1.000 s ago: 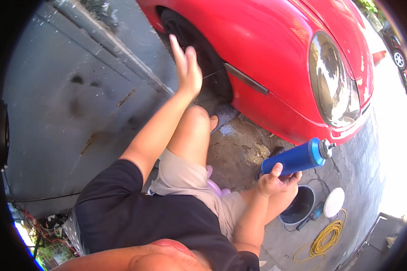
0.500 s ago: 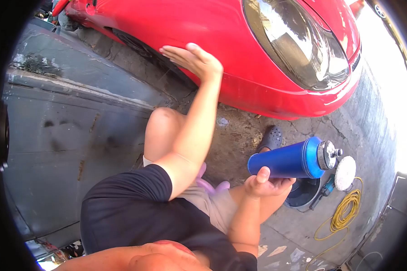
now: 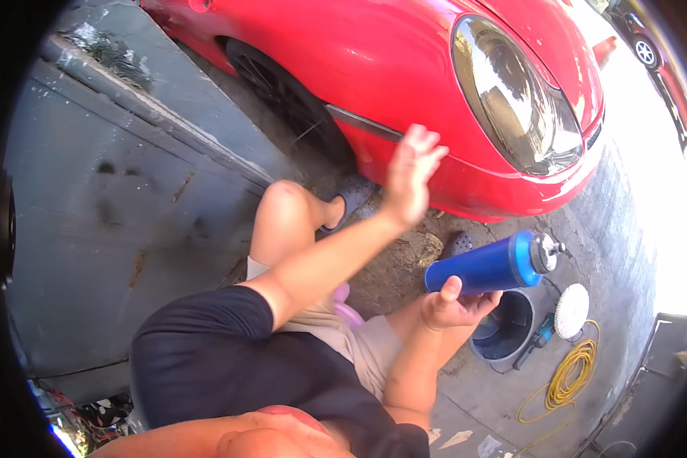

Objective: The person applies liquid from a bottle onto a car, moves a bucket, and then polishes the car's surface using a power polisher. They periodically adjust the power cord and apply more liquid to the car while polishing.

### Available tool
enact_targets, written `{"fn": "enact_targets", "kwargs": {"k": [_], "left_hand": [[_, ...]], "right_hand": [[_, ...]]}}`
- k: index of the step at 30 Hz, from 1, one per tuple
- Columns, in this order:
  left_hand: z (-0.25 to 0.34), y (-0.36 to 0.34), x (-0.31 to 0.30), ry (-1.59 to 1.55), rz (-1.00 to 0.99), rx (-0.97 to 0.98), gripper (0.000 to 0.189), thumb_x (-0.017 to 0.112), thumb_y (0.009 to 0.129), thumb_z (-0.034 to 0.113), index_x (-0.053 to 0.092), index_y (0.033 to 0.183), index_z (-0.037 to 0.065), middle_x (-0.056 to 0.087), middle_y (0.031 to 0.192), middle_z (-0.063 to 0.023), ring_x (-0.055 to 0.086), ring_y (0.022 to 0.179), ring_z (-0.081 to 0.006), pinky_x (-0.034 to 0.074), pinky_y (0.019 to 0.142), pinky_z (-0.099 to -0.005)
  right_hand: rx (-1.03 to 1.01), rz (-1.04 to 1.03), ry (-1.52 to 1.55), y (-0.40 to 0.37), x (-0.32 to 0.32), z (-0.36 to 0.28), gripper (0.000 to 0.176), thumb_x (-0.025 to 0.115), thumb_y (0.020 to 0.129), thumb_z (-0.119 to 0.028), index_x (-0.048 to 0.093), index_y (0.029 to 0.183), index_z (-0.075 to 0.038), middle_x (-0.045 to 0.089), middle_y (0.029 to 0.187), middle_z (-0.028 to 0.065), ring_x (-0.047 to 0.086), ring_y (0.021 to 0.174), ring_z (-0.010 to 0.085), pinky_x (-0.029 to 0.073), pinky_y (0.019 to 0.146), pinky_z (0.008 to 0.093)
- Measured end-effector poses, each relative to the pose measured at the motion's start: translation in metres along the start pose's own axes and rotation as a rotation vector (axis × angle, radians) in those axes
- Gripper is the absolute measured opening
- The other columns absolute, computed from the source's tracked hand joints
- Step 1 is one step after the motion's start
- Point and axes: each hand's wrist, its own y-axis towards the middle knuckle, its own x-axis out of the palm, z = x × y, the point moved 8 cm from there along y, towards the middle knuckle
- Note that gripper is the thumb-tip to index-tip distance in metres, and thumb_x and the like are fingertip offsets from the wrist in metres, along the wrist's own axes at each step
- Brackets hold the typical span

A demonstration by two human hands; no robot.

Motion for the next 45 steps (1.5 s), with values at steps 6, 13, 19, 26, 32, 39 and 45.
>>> {"fn": "enact_targets", "kwargs": {"k": [6, 13, 19, 26, 32, 39, 45], "left_hand": [[0.197, -0.075, -0.199, 0.842, 0.085, 0.39, 0.053, 0.056, 0.115, 0.023, 0.046, 0.158, -0.006, 0.055, 0.16, -0.0245, 0.057, 0.148, -0.0362, 0.042, 0.125, -0.0479], [0.096, -0.414, -0.432, 0.814, 0.545, -1.496, 0.096, 0.032, 0.11, 0.078, 0.043, 0.167, 0.002, 0.05, 0.167, -0.0226, 0.049, 0.155, -0.0309, 0.038, 0.127, -0.0474], [0.145, -0.213, -0.283, 0.241, 0.451, -0.955, 0.091, 0.034, 0.112, 0.073, 0.029, 0.175, 0.008, 0.035, 0.179, -0.0146, 0.033, 0.165, -0.0282, 0.028, 0.134, -0.0456], [0.277, 0.159, -0.159, 1.515, -0.016, 0.766, 0.1, 0.062, 0.108, 0.057, 0.021, 0.172, -0.008, 0.015, 0.181, -0.0319, 0.014, 0.169, -0.0452, 0.017, 0.137, -0.0491], [0.224, 0.241, -0.106, 1.556, 0.206, 0.75, 0.132, 0.049, 0.096, 0.09, 0.018, 0.168, -0.017, 0.015, 0.176, -0.0407, 0.008, 0.168, -0.0516, 0.006, 0.137, -0.0578], [0.166, 0.185, 0.008, 1.797, 0.035, 0.84, 0.116, 0.05, 0.104, 0.075, 0.024, 0.165, -0.02, 0.024, 0.173, -0.0417, 0.021, 0.165, -0.0503, 0.016, 0.136, -0.0567], [0.082, 0.154, 0.091, 1.735, -0.306, 0.996, 0.117, 0.051, 0.099, 0.081, 0.036, 0.162, -0.017, 0.032, 0.172, -0.0387, 0.026, 0.165, -0.0495, 0.015, 0.136, -0.0585]], "right_hand": [[-0.025, -0.155, 0.041, -0.019, 0.042, -0.015, 0.094, 0.092, 0.087, -0.048, 0.042, 0.15, 0.001, 0.065, 0.127, 0.0174, 0.068, 0.108, 0.028, 0.058, 0.096, 0.0409], [0.095, -0.186, 0.021, -0.027, 0.041, 0.01, 0.107, 0.094, 0.084, -0.051, 0.035, 0.155, 0.004, 0.059, 0.134, 0.0234, 0.068, 0.112, 0.0332, 0.06, 0.096, 0.0454], [0.082, -0.232, -0.001, -0.032, 0.043, 0.014, 0.105, 0.093, 0.085, -0.052, 0.037, 0.154, 0.005, 0.06, 0.134, 0.023, 0.067, 0.113, 0.0328, 0.059, 0.096, 0.0447], [0.091, -0.278, -0.026, -0.028, 0.048, 0.022, 0.098, 0.093, 0.085, -0.046, 0.04, 0.152, 0.001, 0.058, 0.135, 0.0203, 0.065, 0.116, 0.0303, 0.057, 0.099, 0.0441], [0.14, -0.182, -0.059, -0.021, 0.046, 0.016, 0.101, 0.094, 0.083, -0.046, 0.039, 0.152, 0.001, 0.057, 0.134, 0.0178, 0.064, 0.115, 0.0272, 0.055, 0.101, 0.0414], [0.111, -0.171, -0.095, -0.016, 0.037, 0.022, 0.096, 0.092, 0.086, -0.047, 0.043, 0.151, 0.004, 0.06, 0.137, 0.0202, 0.067, 0.118, 0.0309, 0.058, 0.104, 0.0437], [0.077, -0.165, -0.07, -0.016, 0.031, 0.014, 0.095, 0.093, 0.086, -0.044, 0.042, 0.151, 0.002, 0.061, 0.137, 0.0196, 0.067, 0.117, 0.031, 0.058, 0.103, 0.0435]]}}
